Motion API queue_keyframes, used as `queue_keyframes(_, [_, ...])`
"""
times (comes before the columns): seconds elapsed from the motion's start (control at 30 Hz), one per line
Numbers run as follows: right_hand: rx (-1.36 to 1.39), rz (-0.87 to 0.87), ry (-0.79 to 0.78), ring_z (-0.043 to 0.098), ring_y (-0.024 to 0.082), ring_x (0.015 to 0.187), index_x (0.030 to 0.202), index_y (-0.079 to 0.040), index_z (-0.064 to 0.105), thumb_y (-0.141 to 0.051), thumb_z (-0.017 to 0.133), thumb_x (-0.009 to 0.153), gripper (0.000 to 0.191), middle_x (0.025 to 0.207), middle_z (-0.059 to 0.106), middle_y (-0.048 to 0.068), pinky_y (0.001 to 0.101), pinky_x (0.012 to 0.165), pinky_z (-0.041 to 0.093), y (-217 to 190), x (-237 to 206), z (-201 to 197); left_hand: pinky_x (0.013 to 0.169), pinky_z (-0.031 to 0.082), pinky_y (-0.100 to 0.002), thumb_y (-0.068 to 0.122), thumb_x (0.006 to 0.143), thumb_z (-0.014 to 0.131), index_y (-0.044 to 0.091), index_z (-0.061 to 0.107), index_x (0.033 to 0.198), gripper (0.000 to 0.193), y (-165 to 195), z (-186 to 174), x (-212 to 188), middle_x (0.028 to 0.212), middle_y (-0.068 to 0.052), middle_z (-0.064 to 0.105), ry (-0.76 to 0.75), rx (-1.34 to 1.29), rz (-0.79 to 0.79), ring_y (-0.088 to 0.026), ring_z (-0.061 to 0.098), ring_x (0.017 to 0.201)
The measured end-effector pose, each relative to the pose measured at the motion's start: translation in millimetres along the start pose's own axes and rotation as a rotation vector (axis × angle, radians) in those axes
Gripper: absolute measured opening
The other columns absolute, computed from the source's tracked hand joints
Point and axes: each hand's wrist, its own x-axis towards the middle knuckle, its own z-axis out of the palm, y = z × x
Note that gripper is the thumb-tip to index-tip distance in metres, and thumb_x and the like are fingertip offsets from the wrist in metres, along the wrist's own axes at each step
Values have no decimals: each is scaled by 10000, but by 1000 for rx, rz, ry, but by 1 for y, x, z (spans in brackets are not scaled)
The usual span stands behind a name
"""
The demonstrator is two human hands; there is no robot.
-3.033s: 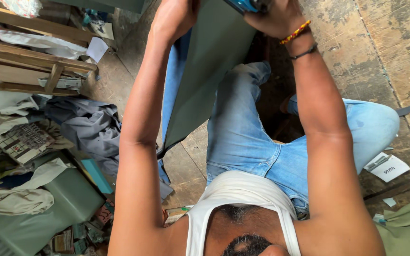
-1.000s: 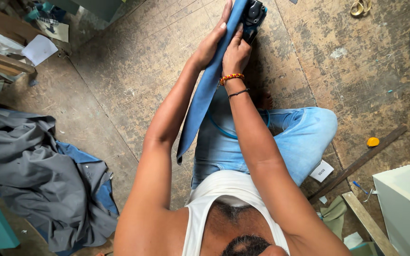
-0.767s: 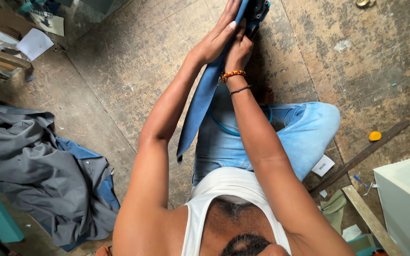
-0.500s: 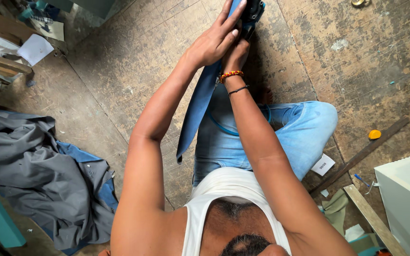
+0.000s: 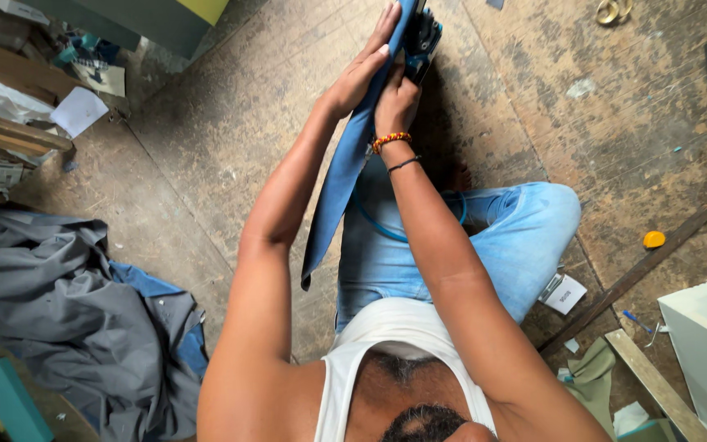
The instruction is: The person staples blue fabric onto a rectangular board using a pneumatic staple gun. They reposition the board and the fabric, then continue stapling along the edges to secure the material.
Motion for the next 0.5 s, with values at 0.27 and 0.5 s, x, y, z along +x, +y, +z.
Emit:
queue_keyframes(0.27, [-41, -201, -72, 645, 139, 528, 754, 38, 685, -338, 629, 987, 446, 637, 673, 174, 360, 502, 472, 29, 3, 6, 1197, 483, -460, 61, 1032, 496, 283, 278, 1683, 722, -2, 5, -24, 1763, -191, 96, 44, 556, -129, -443, 383, 1537])
queue_keyframes(0.5, [-233, -542, -140, 666, 356, 998, 1137, -46, 568, -9, 735, 816, 363, 1055, 688, 151, 433, 862, 535, 66, 29, -33, 800, 578, -529, 36, 944, 563, 211, 236, 1631, 781, -8, 5, -23, 1591, -409, 256, 33, 864, -384, -553, 659, 965])
